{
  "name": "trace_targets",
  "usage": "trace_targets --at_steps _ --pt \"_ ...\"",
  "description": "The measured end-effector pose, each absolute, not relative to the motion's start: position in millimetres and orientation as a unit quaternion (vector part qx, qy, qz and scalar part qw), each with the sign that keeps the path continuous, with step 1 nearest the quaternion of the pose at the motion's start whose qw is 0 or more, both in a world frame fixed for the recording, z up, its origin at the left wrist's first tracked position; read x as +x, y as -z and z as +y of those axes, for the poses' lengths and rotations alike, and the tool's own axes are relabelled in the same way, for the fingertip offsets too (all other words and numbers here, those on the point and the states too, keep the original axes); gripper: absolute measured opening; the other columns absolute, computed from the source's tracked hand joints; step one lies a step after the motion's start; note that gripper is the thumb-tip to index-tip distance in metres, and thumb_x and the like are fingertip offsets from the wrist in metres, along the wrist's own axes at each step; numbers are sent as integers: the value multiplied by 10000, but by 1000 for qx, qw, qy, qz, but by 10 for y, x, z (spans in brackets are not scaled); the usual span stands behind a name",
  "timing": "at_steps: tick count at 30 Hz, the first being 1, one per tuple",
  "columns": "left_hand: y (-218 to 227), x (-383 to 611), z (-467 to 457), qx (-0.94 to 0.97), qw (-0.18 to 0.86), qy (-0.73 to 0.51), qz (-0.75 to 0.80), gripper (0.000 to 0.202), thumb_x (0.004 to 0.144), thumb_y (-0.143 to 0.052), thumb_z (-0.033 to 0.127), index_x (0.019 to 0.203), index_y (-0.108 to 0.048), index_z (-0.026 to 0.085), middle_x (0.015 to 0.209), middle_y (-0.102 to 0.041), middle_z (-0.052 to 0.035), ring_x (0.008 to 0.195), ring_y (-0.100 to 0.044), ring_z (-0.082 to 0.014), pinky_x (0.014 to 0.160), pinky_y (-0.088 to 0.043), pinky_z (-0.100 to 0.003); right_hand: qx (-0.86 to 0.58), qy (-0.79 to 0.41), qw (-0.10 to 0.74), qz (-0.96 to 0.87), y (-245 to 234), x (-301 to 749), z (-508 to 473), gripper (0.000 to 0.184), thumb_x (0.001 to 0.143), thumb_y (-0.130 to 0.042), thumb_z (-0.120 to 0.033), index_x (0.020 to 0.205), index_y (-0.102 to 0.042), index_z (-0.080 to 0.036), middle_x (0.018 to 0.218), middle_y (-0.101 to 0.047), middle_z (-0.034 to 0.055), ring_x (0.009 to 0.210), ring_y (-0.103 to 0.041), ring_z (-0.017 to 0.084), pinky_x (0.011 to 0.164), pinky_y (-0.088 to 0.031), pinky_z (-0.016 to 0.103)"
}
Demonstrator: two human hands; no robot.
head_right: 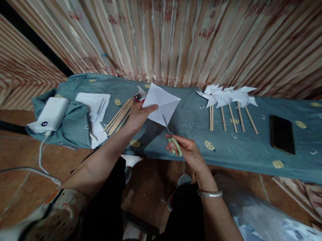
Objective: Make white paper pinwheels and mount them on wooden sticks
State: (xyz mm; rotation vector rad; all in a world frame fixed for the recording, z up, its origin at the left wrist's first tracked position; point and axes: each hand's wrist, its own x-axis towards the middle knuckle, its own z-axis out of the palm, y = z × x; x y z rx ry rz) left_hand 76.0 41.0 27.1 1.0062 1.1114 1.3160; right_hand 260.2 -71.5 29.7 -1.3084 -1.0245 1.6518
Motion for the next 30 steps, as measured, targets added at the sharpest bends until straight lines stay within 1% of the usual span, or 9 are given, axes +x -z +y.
trace_targets --at_steps 7,13,17,21,25,30 --pt "-300 759 391 426 541 -553 469 193 608 -783 279 725 -727 137 643 -700 -15 596 -637 -160 608 -503 -269 -519 -644 390 -404 -290 2591 -713 559 554 -862 -501 1014 -764 -199 702 -680 26 598 -569 119 557 -463 265" --pt "-275 751 410 425 541 -551 473 184 605 -790 272 716 -723 141 624 -691 -15 588 -631 -156 595 -498 -263 -519 -648 400 -388 -312 2557 -709 519 521 -880 -490 943 -775 -206 624 -642 -10 552 -532 95 559 -454 264" --pt "-291 768 384 414 552 -551 469 173 599 -792 254 710 -724 140 601 -683 -5 553 -615 -145 563 -481 -251 -521 -649 398 -387 -329 2546 -708 524 525 -876 -496 944 -775 -198 633 -658 -1 542 -528 95 531 -432 257" --pt "-319 809 326 412 562 -537 474 171 594 -788 252 697 -731 128 606 -683 -8 535 -599 -139 530 -445 -240 -527 -654 406 -360 -346 2542 -707 553 470 -895 -497 923 -779 -202 635 -676 5 539 -538 86 505 -405 229" --pt "-332 831 295 408 560 -537 482 186 587 -791 260 704 -734 126 617 -686 -10 550 -603 -143 547 -446 -245 -532 -650 413 -352 -346 2531 -708 555 467 -900 -484 926 -779 -197 635 -682 10 536 -543 87 496 -402 227" --pt "-350 832 293 404 563 -539 479 192 575 -792 265 689 -730 124 615 -683 -12 541 -588 -133 547 -441 -243 -530 -652 418 -346 -358 2515 -699 540 437 -908 -483 883 -782 -205 587 -659 -11 511 -525 80 496 -405 233"
